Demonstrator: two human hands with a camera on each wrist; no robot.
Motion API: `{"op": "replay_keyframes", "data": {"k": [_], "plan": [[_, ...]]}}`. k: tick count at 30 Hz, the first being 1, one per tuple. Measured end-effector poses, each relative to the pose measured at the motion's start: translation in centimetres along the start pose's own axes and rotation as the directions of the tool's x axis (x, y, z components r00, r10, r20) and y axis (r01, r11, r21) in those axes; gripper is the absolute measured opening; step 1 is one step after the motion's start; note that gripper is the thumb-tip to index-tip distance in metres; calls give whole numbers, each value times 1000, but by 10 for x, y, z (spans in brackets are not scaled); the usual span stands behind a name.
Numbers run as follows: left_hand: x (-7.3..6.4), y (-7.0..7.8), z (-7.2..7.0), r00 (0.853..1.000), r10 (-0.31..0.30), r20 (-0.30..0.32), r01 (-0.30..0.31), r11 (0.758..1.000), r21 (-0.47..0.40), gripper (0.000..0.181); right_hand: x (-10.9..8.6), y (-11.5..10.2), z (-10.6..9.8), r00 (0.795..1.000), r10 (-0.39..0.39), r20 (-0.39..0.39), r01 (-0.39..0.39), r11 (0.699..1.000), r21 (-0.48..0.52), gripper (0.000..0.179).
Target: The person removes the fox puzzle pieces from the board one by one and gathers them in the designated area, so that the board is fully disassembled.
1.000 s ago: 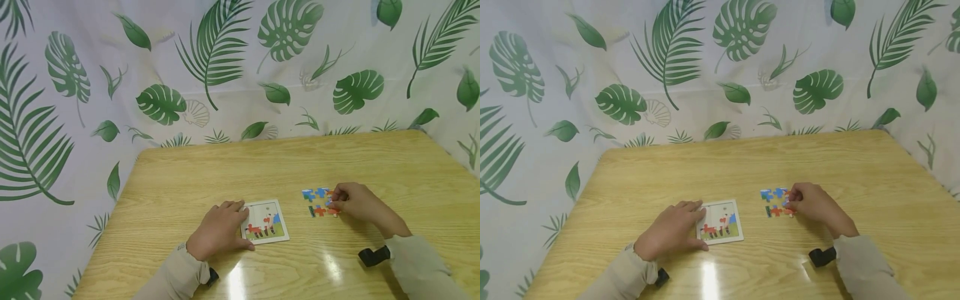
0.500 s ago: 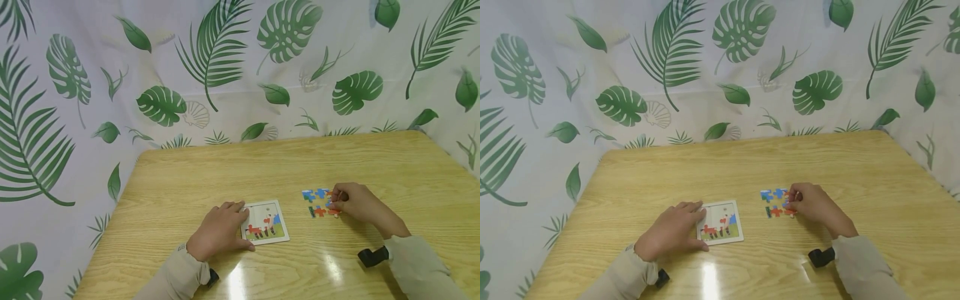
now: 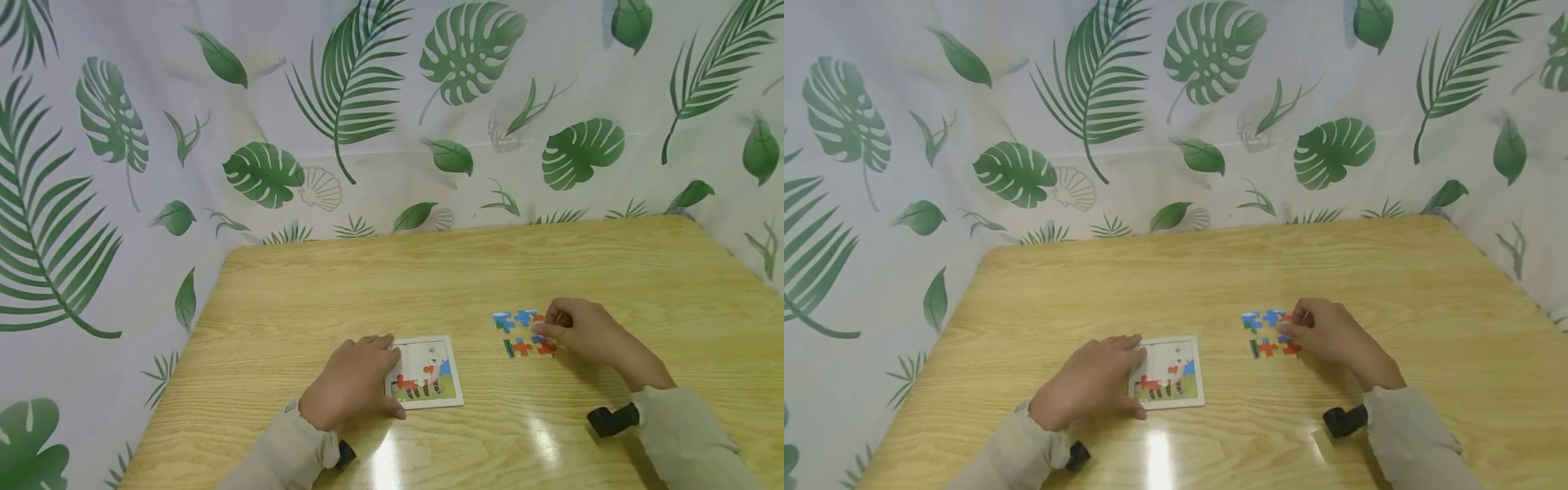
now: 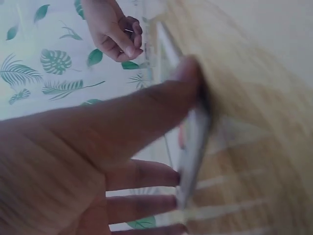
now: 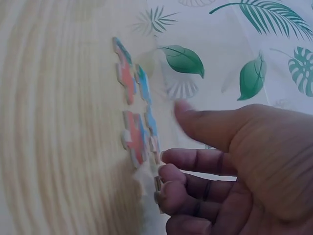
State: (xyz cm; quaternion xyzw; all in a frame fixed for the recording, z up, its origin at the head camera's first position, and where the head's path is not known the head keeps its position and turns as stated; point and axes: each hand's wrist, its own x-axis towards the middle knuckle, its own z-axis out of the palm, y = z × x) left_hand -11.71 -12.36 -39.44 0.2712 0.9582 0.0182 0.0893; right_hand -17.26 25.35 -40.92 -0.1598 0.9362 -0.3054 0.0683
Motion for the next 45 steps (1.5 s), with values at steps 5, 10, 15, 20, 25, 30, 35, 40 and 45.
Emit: {"op": "replay_keyframes", "data": {"k": [5,10,15,20,25,30,35,40,45], "plan": [[-1,3,-3,999,35,-25,-35,999,-11,84,0,-6,-2,998,-37,-58,37,999,-15,24],[2,6,-1,996,79,-47,-80,997,-16,75,0,-24,2,987,-155,-45,157,985,64,16],[4,7,-1,996,77,-41,-77,997,-2,74,1,-43,10,975,-216,45,205,961,184,11],[3,6,0,998,62,-32,-63,998,-22,77,10,-64,27,962,-253,101,228,950,212,13],[2,6,1,999,47,-22,-48,998,-28,79,28,-86,50,942,-311,128,283,939,195,11],[1,6,2,998,55,-27,-55,998,-9,79,39,-103,64,928,-335,163,299,931,208,8],[2,7,2,997,63,-35,-63,998,-8,80,40,-111,69,918,-354,180,327,930,167,9],[2,7,2,997,67,-48,-67,998,-5,80,40,-116,75,901,-358,244,338,933,121,21],[2,6,4,995,75,-61,-76,997,-12,79,37,-119,80,900,-319,297,307,948,89,34]]}}
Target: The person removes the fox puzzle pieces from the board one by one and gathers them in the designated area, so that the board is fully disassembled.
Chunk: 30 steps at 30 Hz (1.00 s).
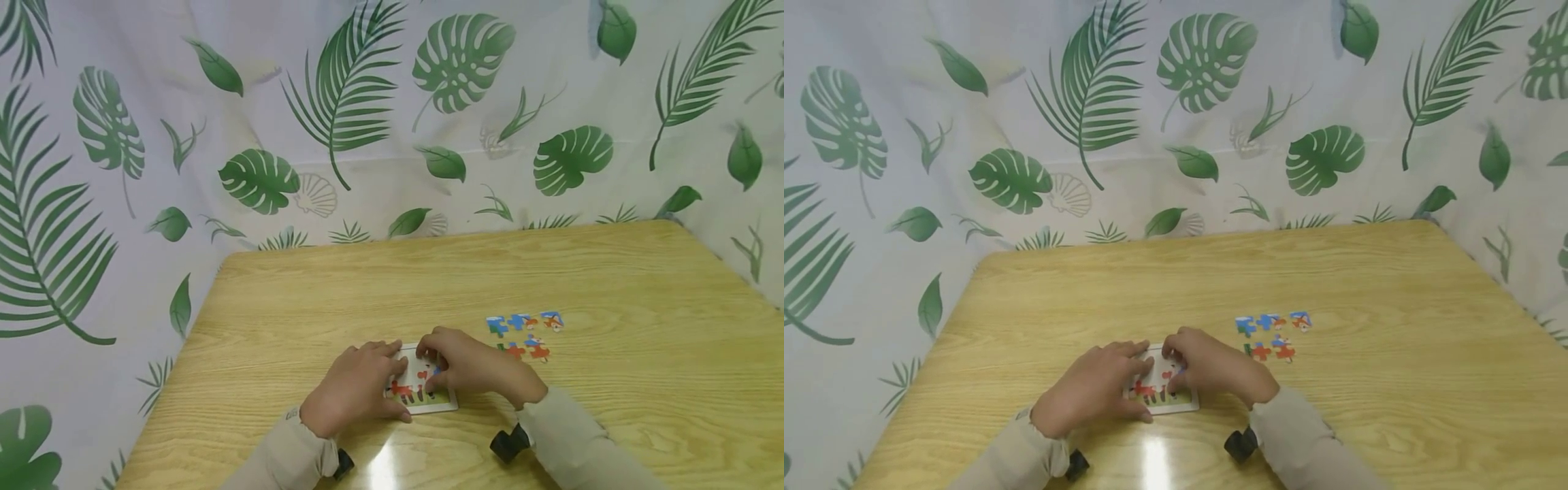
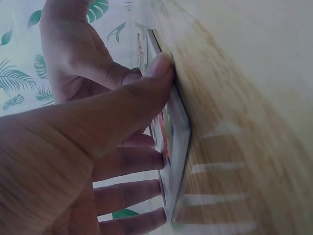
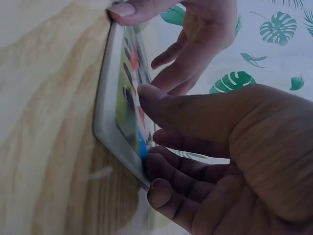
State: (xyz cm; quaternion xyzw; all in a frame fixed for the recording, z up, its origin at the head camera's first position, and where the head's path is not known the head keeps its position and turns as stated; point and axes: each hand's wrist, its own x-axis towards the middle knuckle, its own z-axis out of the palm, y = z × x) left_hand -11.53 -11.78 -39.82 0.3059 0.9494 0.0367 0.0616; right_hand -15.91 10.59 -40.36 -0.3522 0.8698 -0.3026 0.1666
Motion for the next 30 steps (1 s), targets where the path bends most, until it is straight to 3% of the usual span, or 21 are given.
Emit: {"op": "replay_keyframes", "data": {"k": [19,25,30], "plan": [[-1,-1,1,999,25,-30,-25,999,-27,77,0,-1,4,999,38,-28,-39,999,-13,24],[-3,-1,0,1000,7,-17,-7,999,-52,77,3,4,5,1000,24,-14,-23,999,46,25],[-3,0,0,1000,-10,-8,9,999,-49,78,2,5,2,1000,23,0,-23,995,100,16]]}}
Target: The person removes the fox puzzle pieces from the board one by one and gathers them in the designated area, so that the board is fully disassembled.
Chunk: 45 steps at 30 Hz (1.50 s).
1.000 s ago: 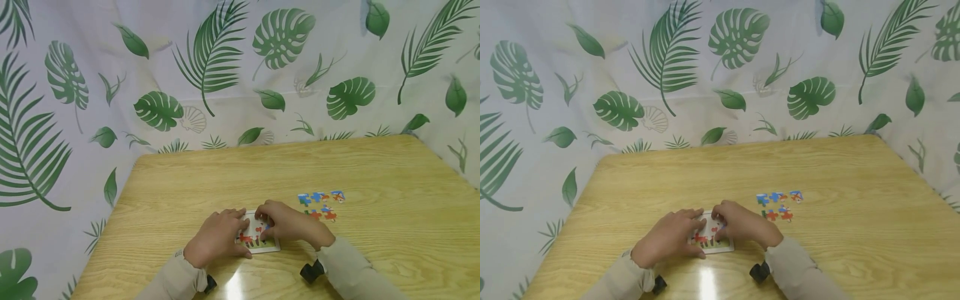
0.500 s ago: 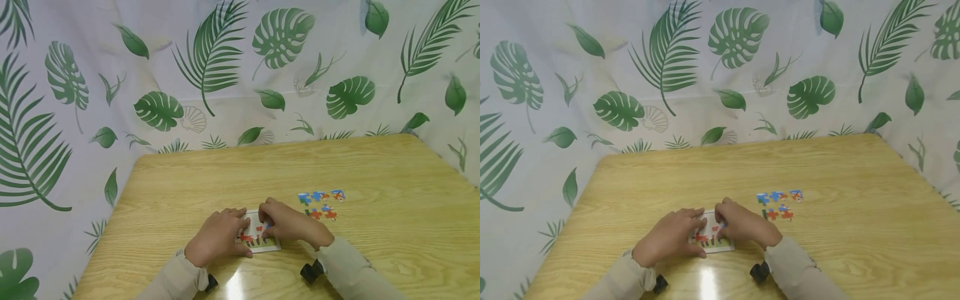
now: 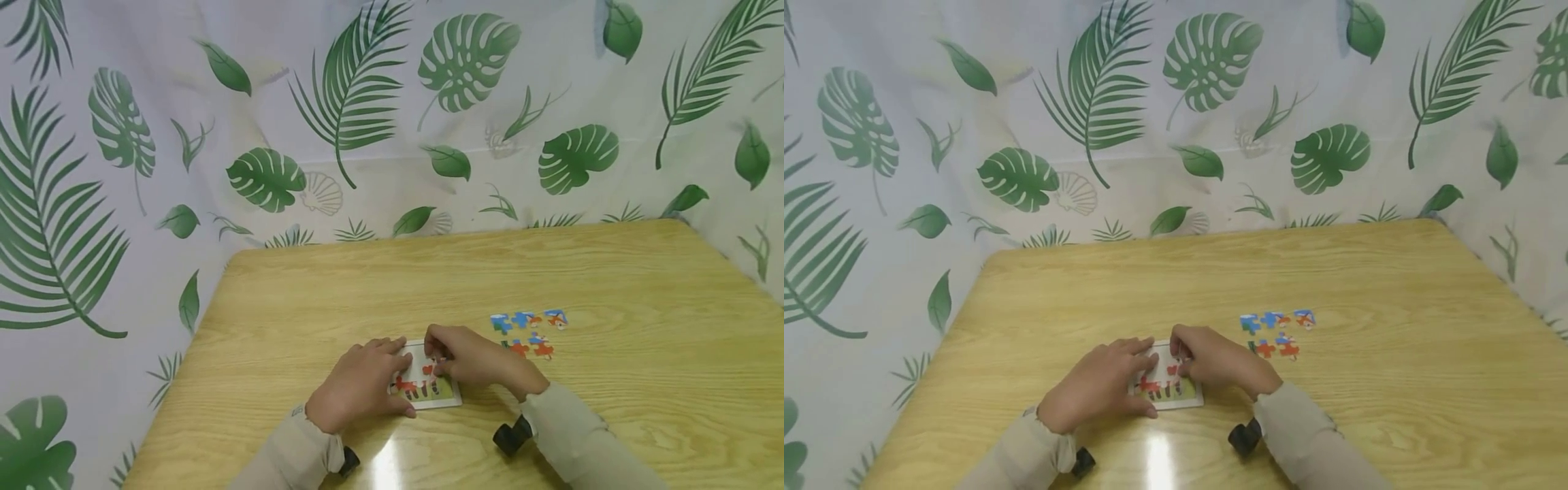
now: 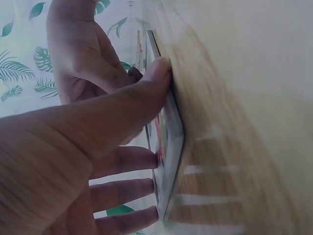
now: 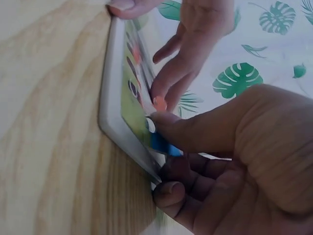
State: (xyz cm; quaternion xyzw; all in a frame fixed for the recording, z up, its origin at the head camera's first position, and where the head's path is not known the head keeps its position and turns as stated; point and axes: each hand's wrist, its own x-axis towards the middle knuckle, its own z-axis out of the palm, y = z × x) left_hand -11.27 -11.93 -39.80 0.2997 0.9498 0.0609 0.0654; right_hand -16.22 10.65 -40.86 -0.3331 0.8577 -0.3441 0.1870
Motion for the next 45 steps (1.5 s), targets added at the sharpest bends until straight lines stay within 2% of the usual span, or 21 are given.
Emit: {"op": "replay_keyframes", "data": {"k": [7,10,15,20,24,28,33,37,42,45], "plan": [[-4,3,1,1000,-21,23,21,999,-29,80,-7,4,-10,996,-94,11,93,994,63,7],[-6,5,2,999,-30,40,31,999,-30,79,-13,7,-14,992,-126,2,124,983,132,6],[-7,8,3,998,-33,45,34,999,-21,79,-34,16,-26,994,-107,-33,111,973,202,4],[-7,10,4,999,-31,36,32,999,-34,80,-65,35,-45,990,-37,-139,68,973,222,11],[-7,10,3,999,-25,32,26,999,-39,80,-92,55,-59,970,-5,-244,62,972,227,18],[-7,8,3,999,-25,29,26,999,-31,80,-114,72,-70,942,12,-336,50,983,175,19],[-5,6,3,1000,-16,18,16,999,-33,80,-128,86,-80,898,73,-435,-31,994,104,21],[-5,7,3,1000,-14,20,15,999,-36,81,-132,91,-84,879,123,-462,-96,992,81,15],[-5,7,3,999,-24,32,26,998,-64,80,-134,95,-82,871,147,-469,-128,989,73,7],[-5,6,2,999,-28,37,30,997,-74,81,-134,98,-81,867,149,-475,-155,988,26,6]]}}
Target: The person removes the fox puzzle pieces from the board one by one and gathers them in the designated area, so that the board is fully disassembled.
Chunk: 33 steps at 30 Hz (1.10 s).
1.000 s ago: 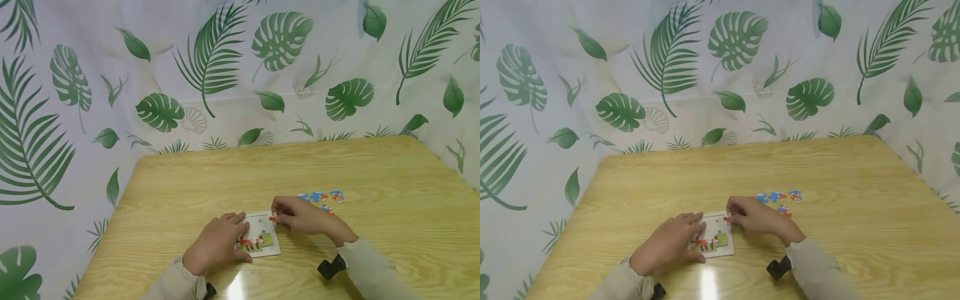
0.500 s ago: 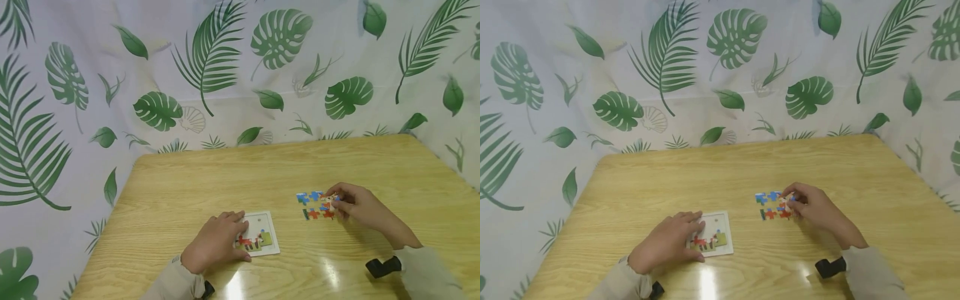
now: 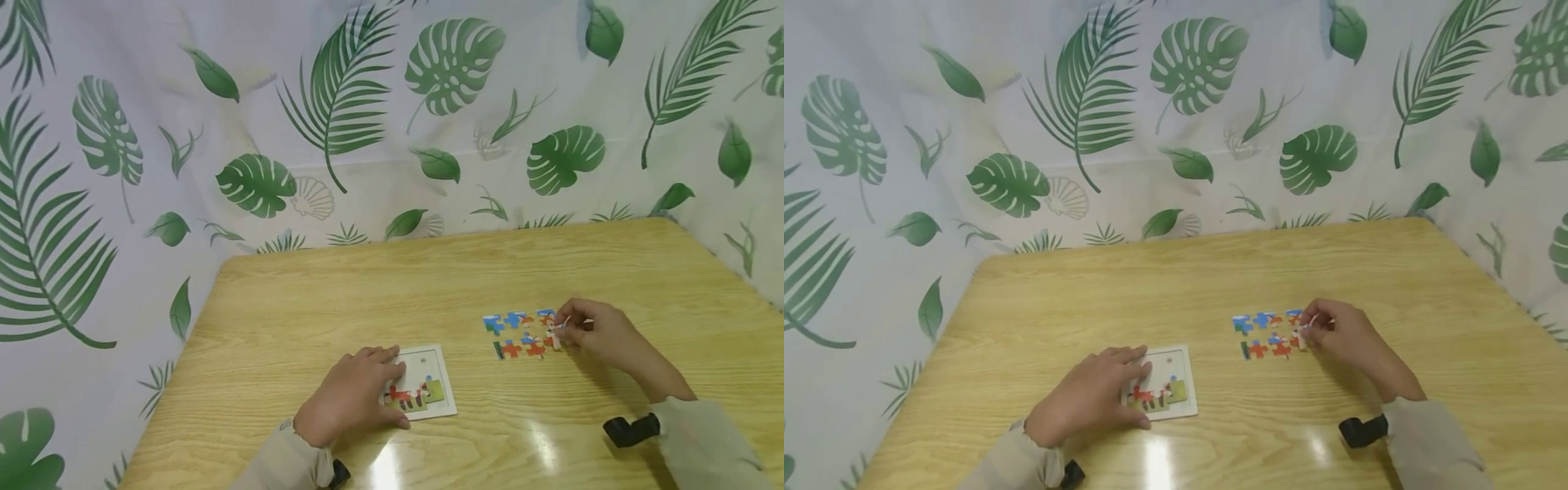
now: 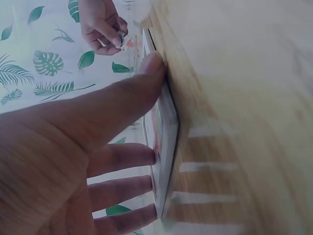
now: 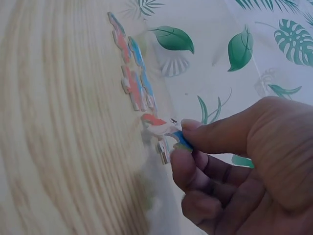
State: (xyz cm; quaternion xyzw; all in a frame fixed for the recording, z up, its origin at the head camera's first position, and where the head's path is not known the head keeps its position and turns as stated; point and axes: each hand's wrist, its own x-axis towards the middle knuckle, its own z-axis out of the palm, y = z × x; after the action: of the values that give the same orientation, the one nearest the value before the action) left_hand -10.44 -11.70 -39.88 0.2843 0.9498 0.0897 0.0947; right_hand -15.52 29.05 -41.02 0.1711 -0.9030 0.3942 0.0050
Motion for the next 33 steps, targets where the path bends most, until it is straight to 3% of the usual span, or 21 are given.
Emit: {"op": "replay_keyframes", "data": {"k": [7,13,20,33], "plan": [[0,-2,1,1000,11,-11,-11,1000,2,81,0,7,3,998,54,-12,-55,987,-152,5],[0,-1,1,1000,9,-6,-9,1000,5,81,-1,11,7,996,84,1,-83,984,-155,9],[-1,-1,1,1000,13,-15,-13,1000,21,81,-2,6,9,997,54,50,-43,980,-196,16],[-2,0,0,1000,16,-11,-16,1000,15,82,-3,5,7,998,63,23,-57,976,-210,12]]}}
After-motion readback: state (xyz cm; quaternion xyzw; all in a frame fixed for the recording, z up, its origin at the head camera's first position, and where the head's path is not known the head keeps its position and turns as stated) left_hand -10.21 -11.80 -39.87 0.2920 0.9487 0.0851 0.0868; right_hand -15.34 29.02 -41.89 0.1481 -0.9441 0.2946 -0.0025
